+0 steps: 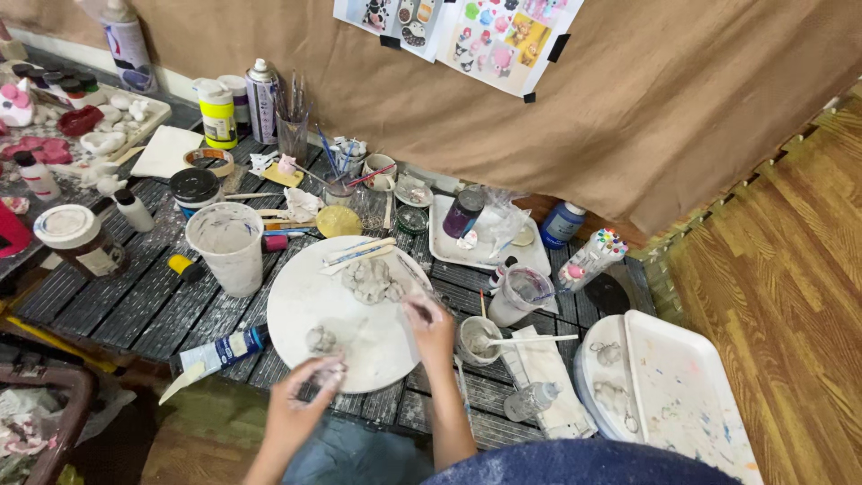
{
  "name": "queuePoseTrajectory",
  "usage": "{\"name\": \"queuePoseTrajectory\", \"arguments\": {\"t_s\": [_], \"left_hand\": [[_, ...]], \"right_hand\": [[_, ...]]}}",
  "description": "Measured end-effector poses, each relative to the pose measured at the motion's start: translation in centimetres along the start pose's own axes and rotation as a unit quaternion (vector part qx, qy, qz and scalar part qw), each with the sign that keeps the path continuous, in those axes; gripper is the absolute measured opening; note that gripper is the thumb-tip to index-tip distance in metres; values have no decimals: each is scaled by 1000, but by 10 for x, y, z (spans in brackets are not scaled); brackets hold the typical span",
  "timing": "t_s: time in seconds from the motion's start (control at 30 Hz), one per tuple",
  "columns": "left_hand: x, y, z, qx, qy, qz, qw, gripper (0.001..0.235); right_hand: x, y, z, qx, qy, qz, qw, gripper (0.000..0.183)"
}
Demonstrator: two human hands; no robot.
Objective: The person shapes a small piece of gray clay by hand on a white plate, repeatedly rolling and pinching it into a compact form. The hands remain in frame throughout, manipulating the clay without tools.
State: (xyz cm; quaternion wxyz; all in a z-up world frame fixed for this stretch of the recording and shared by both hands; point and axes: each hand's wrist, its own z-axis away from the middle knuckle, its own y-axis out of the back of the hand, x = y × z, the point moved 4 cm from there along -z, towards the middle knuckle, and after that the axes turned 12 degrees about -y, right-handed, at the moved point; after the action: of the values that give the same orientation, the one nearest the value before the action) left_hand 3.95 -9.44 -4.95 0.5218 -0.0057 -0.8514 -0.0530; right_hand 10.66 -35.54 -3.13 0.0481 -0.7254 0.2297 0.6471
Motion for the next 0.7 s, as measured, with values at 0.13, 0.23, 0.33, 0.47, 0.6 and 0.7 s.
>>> {"name": "queuePoseTrajectory", "arguments": {"t_s": [0.13,0.23,0.33,0.47,0.6,0.7], "left_hand": [[19,-17,-2,-32,-7,1,999,32],[27,-19,-1,-45,-1,15,999,32],[30,-19,-2,-47,12,17,999,33],[26,-19,-3,-38,18,33,999,33],[21,-25,-4,-46,47,64,996,35],[15,-26,-4,-58,90,68,992,30]], "right_hand": [[10,14,23,2,-26,-35,999,10],[18,25,39,4,-59,-66,996,9],[21,31,52,9,-62,-63,996,11],[24,34,63,-8,-90,-96,991,22],[27,38,68,-17,-126,-136,982,27],[27,44,68,-20,-109,-150,982,25]]}}
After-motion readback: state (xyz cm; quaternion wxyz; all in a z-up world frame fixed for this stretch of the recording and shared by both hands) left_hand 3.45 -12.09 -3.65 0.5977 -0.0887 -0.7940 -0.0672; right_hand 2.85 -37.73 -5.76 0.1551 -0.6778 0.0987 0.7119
